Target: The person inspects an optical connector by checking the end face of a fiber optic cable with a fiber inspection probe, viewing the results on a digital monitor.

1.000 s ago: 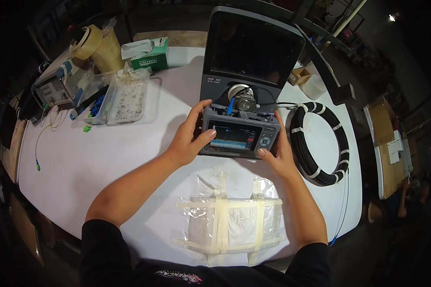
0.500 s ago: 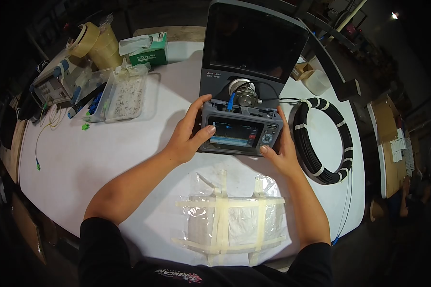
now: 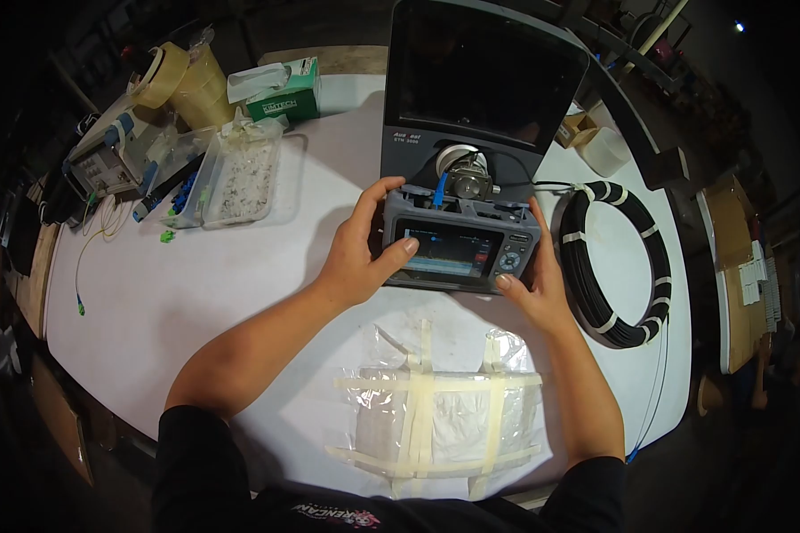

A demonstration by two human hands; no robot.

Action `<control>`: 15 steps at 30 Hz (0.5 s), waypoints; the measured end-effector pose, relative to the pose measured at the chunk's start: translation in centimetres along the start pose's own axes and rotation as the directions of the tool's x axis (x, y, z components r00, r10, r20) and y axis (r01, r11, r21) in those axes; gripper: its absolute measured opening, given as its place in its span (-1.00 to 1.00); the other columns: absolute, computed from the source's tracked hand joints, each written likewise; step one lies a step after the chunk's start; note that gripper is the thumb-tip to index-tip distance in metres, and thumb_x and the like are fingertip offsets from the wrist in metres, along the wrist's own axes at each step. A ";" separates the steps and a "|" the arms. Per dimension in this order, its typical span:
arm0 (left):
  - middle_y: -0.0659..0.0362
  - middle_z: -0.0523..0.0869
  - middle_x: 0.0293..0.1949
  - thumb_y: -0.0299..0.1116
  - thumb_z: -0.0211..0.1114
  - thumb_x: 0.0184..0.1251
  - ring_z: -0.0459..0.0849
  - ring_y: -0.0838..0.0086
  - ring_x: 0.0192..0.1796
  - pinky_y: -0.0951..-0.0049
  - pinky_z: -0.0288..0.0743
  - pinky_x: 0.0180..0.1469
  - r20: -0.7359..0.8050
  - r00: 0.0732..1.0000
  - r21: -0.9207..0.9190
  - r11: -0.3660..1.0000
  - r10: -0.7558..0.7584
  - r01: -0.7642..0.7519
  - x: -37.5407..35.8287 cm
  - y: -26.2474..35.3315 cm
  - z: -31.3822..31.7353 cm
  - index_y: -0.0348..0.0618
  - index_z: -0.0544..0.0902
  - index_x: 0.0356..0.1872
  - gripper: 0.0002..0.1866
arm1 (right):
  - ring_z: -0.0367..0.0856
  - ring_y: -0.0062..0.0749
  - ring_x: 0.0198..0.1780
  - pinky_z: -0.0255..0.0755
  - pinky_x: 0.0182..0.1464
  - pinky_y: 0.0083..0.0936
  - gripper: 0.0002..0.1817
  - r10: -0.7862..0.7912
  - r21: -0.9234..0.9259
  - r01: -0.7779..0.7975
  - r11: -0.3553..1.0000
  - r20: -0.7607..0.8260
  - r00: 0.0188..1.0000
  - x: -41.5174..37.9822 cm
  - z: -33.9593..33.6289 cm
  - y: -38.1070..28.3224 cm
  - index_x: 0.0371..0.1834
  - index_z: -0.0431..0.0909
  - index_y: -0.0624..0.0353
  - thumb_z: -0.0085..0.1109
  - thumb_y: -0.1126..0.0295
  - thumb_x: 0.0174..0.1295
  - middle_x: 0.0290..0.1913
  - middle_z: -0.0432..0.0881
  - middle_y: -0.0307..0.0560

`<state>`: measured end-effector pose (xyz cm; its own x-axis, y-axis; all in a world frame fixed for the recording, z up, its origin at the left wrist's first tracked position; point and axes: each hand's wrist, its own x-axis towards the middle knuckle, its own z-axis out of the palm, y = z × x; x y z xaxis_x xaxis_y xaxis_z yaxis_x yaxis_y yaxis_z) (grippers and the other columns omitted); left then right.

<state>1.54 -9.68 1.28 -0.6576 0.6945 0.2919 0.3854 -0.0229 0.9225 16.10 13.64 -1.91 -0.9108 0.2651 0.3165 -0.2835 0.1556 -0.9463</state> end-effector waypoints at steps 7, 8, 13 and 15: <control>0.00 0.50 0.26 -0.16 0.23 0.37 0.47 0.34 0.31 0.36 0.25 0.42 0.003 1.000 -0.052 0.999 0.004 -0.004 0.1 -0.3 -0.2 -0.24 0.22 0.52 -0.24 | 0.35 -0.11 0.49 0.13 0.52 -0.28 0.23 -0.015 0.008 0.015 1.000 -0.002 1.000 0.0 -0.1 0.1 0.71 -0.21 0.18 0.47 0.18 0.06 0.45 0.34 0.24; 0.00 0.49 0.27 -0.14 0.21 0.38 0.46 0.34 0.32 0.36 0.23 0.43 0.008 1.000 -0.062 0.998 0.018 -0.017 0.1 -0.5 -0.2 -0.25 0.21 0.52 -0.24 | 0.35 -0.11 0.49 0.14 0.52 -0.28 0.23 -0.011 0.024 0.011 1.000 0.002 1.000 -0.1 0.0 0.2 0.71 -0.21 0.17 0.47 0.18 0.07 0.45 0.34 0.24; -0.01 0.46 0.30 -0.08 0.16 0.38 0.43 0.34 0.35 0.35 0.18 0.46 0.031 1.000 -0.143 0.990 -0.003 0.007 0.0 -0.3 -0.5 -0.24 0.20 0.53 -0.23 | 0.34 -0.12 0.49 0.13 0.53 -0.29 0.22 -0.039 -0.001 0.039 0.999 0.005 0.999 -0.1 -0.1 0.5 0.71 -0.19 0.16 0.47 0.18 0.09 0.46 0.33 0.22; -0.02 0.44 0.31 -0.12 0.19 0.36 0.43 0.32 0.35 0.34 0.19 0.46 0.036 0.999 -0.111 0.994 -0.012 0.016 0.0 -0.4 -0.5 -0.22 0.18 0.55 -0.21 | 0.35 -0.12 0.49 0.13 0.53 -0.29 0.21 -0.041 -0.028 0.041 0.999 0.002 0.999 -0.1 -0.1 0.2 0.71 -0.19 0.16 0.47 0.18 0.09 0.46 0.34 0.22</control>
<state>1.04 -10.07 1.02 -0.6381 0.7204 0.2719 0.3007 -0.0919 0.9493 16.16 13.74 -2.18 -0.8989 0.2571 0.3548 -0.3121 0.1926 -0.9303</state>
